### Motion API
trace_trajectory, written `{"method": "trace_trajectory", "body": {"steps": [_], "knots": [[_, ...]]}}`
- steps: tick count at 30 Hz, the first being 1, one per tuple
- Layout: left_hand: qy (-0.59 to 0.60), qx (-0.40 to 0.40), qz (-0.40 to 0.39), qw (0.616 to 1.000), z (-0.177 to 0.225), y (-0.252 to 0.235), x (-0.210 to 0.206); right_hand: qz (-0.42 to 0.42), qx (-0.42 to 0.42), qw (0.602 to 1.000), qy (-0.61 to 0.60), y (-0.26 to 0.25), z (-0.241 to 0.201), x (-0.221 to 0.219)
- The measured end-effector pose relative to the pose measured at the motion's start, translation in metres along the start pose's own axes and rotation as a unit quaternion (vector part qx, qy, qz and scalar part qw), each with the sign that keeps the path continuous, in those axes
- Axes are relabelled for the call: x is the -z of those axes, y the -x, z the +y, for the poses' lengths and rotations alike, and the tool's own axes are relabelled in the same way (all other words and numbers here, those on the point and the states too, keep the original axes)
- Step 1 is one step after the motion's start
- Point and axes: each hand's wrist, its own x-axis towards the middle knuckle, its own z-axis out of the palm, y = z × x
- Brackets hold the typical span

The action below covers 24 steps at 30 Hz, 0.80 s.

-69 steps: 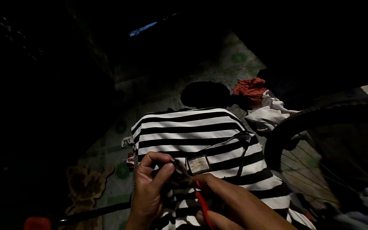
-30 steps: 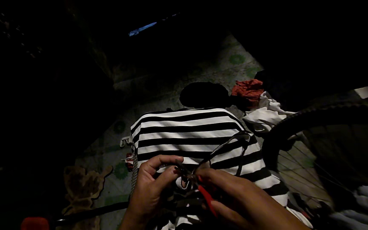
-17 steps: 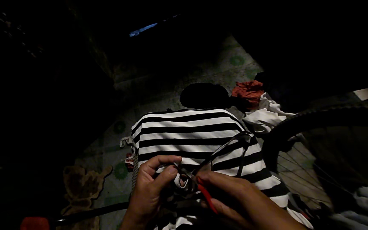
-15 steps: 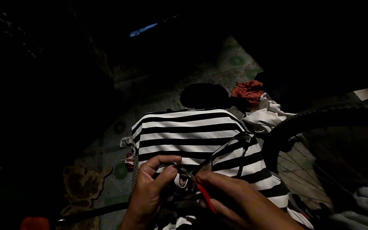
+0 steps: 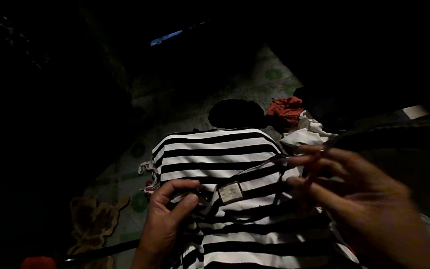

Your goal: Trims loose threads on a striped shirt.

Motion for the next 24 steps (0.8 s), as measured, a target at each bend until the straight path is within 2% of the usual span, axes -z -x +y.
{"method": "trace_trajectory", "body": {"steps": [2,5,7,12,18,21,24], "knots": [[-0.084,-0.038,0.023,0.996,0.001,-0.003,0.007,0.053,-0.007,0.998,0.040,-0.004,0.006,0.012],[-0.194,-0.091,0.068,0.974,0.000,-0.007,0.016,0.077,-0.025,0.993,0.084,-0.003,0.023,0.024],[-0.242,-0.081,0.085,0.963,-0.002,-0.008,0.021,0.074,-0.033,0.992,0.095,0.001,0.031,0.024],[-0.327,-0.038,0.035,0.944,-0.006,-0.011,0.032,0.072,-0.055,0.992,0.089,0.007,0.039,0.017],[-0.271,-0.041,0.019,0.962,-0.006,-0.017,0.033,0.077,0.021,0.986,0.149,0.000,0.052,0.015],[-0.260,-0.027,0.016,0.965,-0.008,-0.017,0.037,0.044,0.055,0.971,0.230,-0.009,0.059,0.015],[-0.270,-0.011,0.009,0.963,-0.007,-0.017,0.039,-0.006,0.052,0.970,0.235,-0.020,0.069,0.013]]}}
